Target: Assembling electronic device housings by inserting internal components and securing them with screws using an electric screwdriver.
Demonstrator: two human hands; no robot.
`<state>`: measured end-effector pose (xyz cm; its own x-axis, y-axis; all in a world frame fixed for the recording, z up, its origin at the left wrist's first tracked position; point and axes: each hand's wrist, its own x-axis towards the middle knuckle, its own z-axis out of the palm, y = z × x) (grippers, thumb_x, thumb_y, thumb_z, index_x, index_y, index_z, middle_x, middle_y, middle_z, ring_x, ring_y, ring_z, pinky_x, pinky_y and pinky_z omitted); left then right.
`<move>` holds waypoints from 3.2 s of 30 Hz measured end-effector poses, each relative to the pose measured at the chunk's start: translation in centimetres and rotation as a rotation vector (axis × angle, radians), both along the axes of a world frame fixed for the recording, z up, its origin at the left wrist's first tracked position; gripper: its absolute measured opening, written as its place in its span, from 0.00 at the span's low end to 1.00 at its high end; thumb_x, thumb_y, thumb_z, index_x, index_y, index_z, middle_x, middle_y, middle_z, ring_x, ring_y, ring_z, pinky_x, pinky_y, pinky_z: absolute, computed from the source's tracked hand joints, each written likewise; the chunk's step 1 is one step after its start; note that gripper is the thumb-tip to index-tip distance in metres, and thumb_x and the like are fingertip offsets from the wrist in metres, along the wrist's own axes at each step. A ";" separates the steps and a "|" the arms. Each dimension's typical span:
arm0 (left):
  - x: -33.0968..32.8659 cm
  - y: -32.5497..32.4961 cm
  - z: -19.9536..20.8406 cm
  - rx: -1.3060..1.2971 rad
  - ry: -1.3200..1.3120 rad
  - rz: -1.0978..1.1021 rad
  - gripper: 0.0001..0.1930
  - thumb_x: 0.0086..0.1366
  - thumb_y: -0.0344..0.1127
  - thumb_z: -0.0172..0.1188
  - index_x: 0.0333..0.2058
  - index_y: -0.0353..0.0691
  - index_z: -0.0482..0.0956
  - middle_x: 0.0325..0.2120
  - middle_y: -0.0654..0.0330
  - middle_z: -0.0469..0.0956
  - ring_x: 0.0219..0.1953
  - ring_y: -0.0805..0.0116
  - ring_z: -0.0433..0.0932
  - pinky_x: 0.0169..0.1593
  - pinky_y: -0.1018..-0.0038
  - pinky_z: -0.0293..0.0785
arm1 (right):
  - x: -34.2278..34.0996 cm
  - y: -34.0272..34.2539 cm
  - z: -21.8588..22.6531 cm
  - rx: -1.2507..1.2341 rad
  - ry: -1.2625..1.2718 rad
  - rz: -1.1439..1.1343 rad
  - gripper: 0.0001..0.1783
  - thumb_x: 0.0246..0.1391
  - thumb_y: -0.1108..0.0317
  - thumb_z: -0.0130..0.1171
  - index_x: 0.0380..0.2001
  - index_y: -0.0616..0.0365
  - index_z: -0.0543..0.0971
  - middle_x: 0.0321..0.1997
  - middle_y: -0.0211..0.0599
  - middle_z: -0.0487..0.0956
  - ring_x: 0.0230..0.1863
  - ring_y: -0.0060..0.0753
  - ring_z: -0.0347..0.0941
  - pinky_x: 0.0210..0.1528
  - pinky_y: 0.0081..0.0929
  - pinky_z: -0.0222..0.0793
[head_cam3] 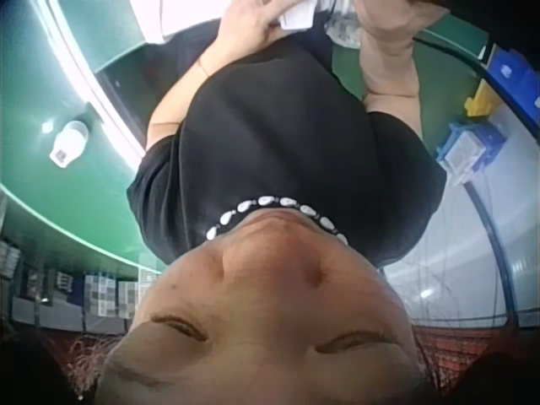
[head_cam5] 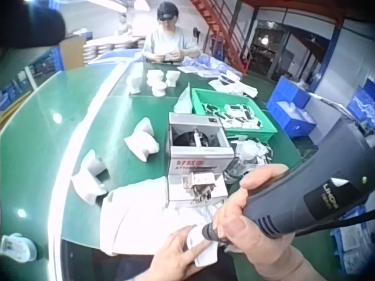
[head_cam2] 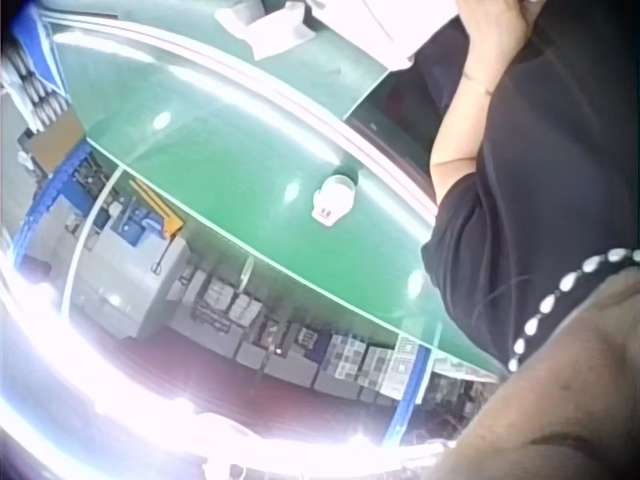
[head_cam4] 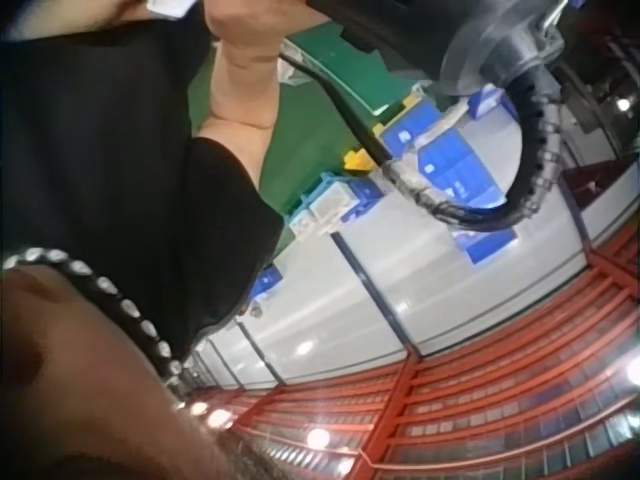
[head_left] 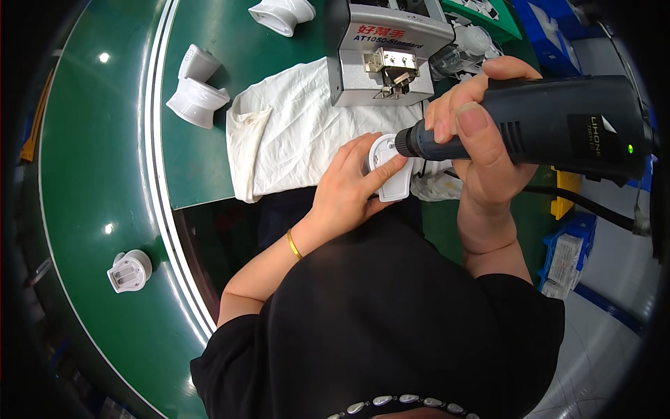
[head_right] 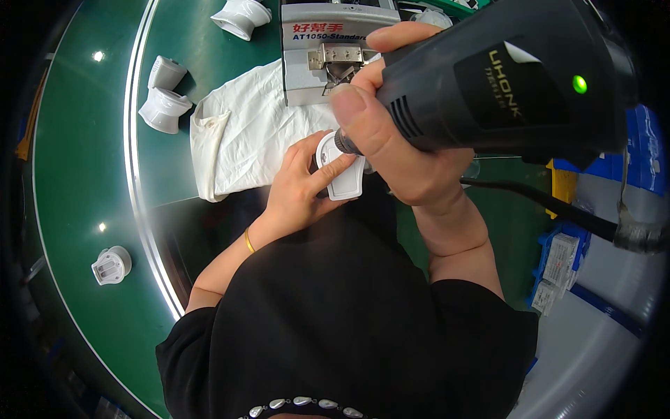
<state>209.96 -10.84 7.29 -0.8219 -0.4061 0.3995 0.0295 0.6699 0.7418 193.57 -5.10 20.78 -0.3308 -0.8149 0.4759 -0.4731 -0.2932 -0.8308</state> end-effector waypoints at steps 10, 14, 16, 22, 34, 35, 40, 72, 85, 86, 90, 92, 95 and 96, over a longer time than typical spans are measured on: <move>0.0 0.1 0.1 -0.016 -0.013 0.014 0.38 0.39 0.34 0.75 0.55 0.52 0.77 0.56 0.48 0.68 0.56 0.46 0.70 0.55 0.61 0.72 | 0.3 -0.3 -0.6 -0.041 -0.119 0.057 0.20 0.56 0.76 0.54 0.50 0.60 0.61 0.29 0.40 0.73 0.26 0.28 0.71 0.37 0.36 0.71; 0.0 0.3 -0.2 -0.029 -0.007 0.029 0.38 0.39 0.34 0.76 0.55 0.53 0.77 0.56 0.48 0.68 0.56 0.47 0.70 0.55 0.61 0.72 | 0.3 -0.3 -0.7 -0.073 -0.135 0.049 0.22 0.55 0.77 0.56 0.52 0.63 0.62 0.29 0.40 0.73 0.26 0.27 0.70 0.35 0.35 0.72; 0.1 0.4 0.0 -0.031 -0.027 0.024 0.39 0.39 0.34 0.76 0.55 0.53 0.77 0.56 0.48 0.68 0.56 0.47 0.70 0.55 0.61 0.72 | 0.4 -0.3 -0.3 -0.087 -0.120 0.073 0.23 0.55 0.77 0.57 0.52 0.64 0.62 0.29 0.40 0.74 0.26 0.27 0.71 0.35 0.34 0.73; 0.7 0.5 -0.2 -0.037 -0.014 0.010 0.40 0.38 0.33 0.76 0.56 0.54 0.77 0.56 0.50 0.68 0.55 0.47 0.69 0.55 0.61 0.72 | 1.1 0.1 0.5 0.000 0.122 0.166 0.24 0.55 0.79 0.57 0.52 0.66 0.62 0.29 0.39 0.74 0.26 0.26 0.72 0.35 0.32 0.73; 0.5 0.1 -0.6 -0.039 0.014 0.001 0.40 0.41 0.34 0.76 0.58 0.55 0.75 0.57 0.50 0.67 0.55 0.48 0.69 0.56 0.61 0.70 | 0.7 -0.8 -0.8 -0.054 -0.063 0.115 0.31 0.54 0.74 0.64 0.57 0.69 0.60 0.28 0.39 0.75 0.25 0.28 0.73 0.34 0.35 0.74; 0.5 0.0 -0.5 -0.058 0.010 0.003 0.40 0.41 0.34 0.76 0.58 0.55 0.75 0.57 0.50 0.67 0.55 0.48 0.69 0.56 0.61 0.70 | 0.1 -1.0 -0.8 -0.062 -0.063 0.126 0.36 0.53 0.72 0.66 0.60 0.68 0.58 0.28 0.38 0.75 0.24 0.28 0.73 0.34 0.35 0.74; 1.0 0.5 -0.8 -0.102 0.058 0.014 0.39 0.41 0.34 0.76 0.58 0.54 0.75 0.56 0.48 0.69 0.54 0.46 0.70 0.56 0.60 0.71 | 0.2 -0.3 -0.7 -0.155 -0.237 0.198 0.47 0.48 0.59 0.73 0.63 0.61 0.57 0.29 0.37 0.75 0.29 0.29 0.75 0.38 0.36 0.74; 0.7 0.8 -0.8 -0.116 0.093 0.036 0.37 0.42 0.35 0.76 0.56 0.53 0.77 0.55 0.47 0.68 0.53 0.46 0.70 0.54 0.61 0.72 | 0.8 -0.4 0.2 0.019 -0.448 0.373 0.70 0.16 0.13 0.53 0.49 0.70 0.66 0.26 0.38 0.76 0.25 0.28 0.74 0.32 0.28 0.75; 0.3 0.6 -1.2 -0.084 0.057 0.045 0.40 0.40 0.34 0.78 0.57 0.56 0.77 0.57 0.49 0.68 0.52 0.47 0.70 0.53 0.61 0.72 | 0.6 -1.2 0.8 0.032 -0.531 0.291 0.73 0.19 0.06 0.44 0.48 0.70 0.68 0.25 0.41 0.75 0.25 0.32 0.74 0.32 0.30 0.74; 0.3 0.6 -1.2 -0.085 0.060 0.050 0.39 0.40 0.34 0.78 0.56 0.55 0.77 0.57 0.49 0.68 0.52 0.47 0.70 0.52 0.61 0.72 | 0.4 -0.9 0.4 0.045 -0.465 0.299 0.68 0.19 0.09 0.50 0.46 0.67 0.67 0.24 0.39 0.75 0.24 0.31 0.73 0.32 0.29 0.74; 0.5 0.5 -0.7 -0.075 0.041 0.030 0.40 0.39 0.33 0.76 0.57 0.54 0.77 0.56 0.48 0.68 0.54 0.47 0.70 0.54 0.61 0.72 | 0.8 -0.3 0.0 0.021 -0.460 0.331 0.58 0.22 0.18 0.62 0.43 0.61 0.67 0.24 0.35 0.74 0.23 0.27 0.73 0.31 0.27 0.73; 0.4 0.6 -0.6 -0.066 0.031 0.029 0.40 0.39 0.33 0.76 0.57 0.54 0.77 0.56 0.48 0.68 0.55 0.47 0.69 0.55 0.61 0.72 | 0.7 -0.2 -0.2 0.027 -0.424 0.339 0.59 0.23 0.18 0.61 0.45 0.62 0.67 0.24 0.34 0.74 0.24 0.27 0.73 0.31 0.27 0.73; 0.5 0.5 -0.7 -0.059 0.010 0.029 0.40 0.38 0.33 0.76 0.56 0.54 0.77 0.56 0.48 0.68 0.55 0.47 0.69 0.55 0.61 0.72 | 0.9 -0.3 0.0 0.049 -0.429 0.324 0.60 0.23 0.18 0.61 0.46 0.63 0.66 0.25 0.34 0.74 0.24 0.27 0.73 0.31 0.26 0.73; 0.5 0.6 -0.7 -0.060 0.010 0.029 0.40 0.38 0.33 0.76 0.56 0.54 0.77 0.56 0.48 0.68 0.55 0.47 0.69 0.55 0.61 0.72 | 1.0 -0.3 0.1 0.048 -0.429 0.324 0.60 0.23 0.18 0.61 0.46 0.63 0.66 0.25 0.34 0.74 0.24 0.27 0.73 0.31 0.26 0.73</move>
